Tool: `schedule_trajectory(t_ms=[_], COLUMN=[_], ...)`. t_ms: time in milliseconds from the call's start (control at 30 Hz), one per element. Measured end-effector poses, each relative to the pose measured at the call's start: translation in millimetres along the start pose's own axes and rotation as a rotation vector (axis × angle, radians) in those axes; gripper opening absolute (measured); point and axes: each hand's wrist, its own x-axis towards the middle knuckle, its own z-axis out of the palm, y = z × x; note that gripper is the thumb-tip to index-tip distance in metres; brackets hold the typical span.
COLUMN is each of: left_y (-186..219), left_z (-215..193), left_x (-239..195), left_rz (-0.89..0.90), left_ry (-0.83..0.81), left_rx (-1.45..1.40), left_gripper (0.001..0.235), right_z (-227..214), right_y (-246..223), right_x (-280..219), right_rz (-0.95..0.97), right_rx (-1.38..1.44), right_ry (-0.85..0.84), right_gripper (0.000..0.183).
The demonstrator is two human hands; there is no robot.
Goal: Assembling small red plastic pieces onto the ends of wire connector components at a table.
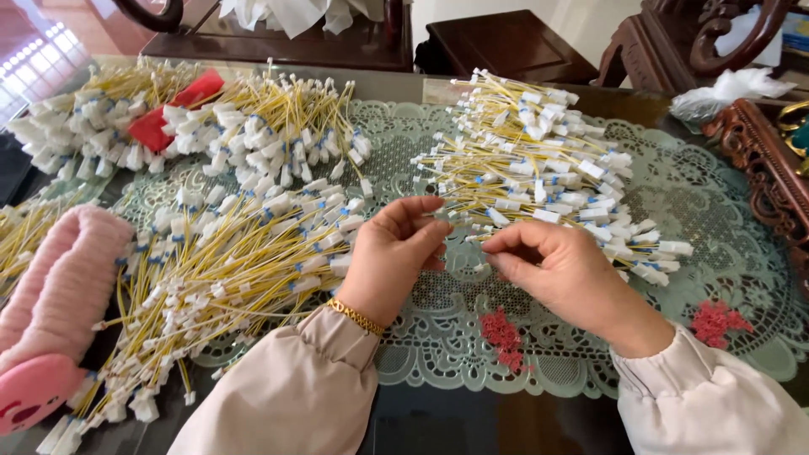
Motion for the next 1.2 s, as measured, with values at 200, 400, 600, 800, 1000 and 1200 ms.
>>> schedule_trajectory(t_ms=[200,400,600,800,1000,1200], left_y=[9,5,24,41,26,27], left_z=[-10,-13,-21,-25,-23,-18], left_x=[6,8,8,5,9,6], left_rz=[0.112,0.149,0.195,0.114,0.113,0.072], left_ry=[0.036,0.064,0.088,0.130,0.079,0.069], left_rx=[-0.017,-0.090,-0.131,-0.127,-0.123,-0.096], left_gripper=[0.026,0.027,0.026,0.024,0.023,0.023], right_z=[13,17,2,3,5,2], right_y=[-17,-24,-4,-12,25,24], right_x=[8,28,34,19,21,33], right_rz=[-0.056,-0.039,0.033,0.067,-0.134,-0.321], right_rx=[-0.249,-0.558,-0.511,-0.523,-0.733,-0.715], right_ry=[-0.107,-0.108,-0.021,-0.056,-0.194,-0.033], right_gripper=[0.016,0.019,0.016,0.013,0.024,0.014])
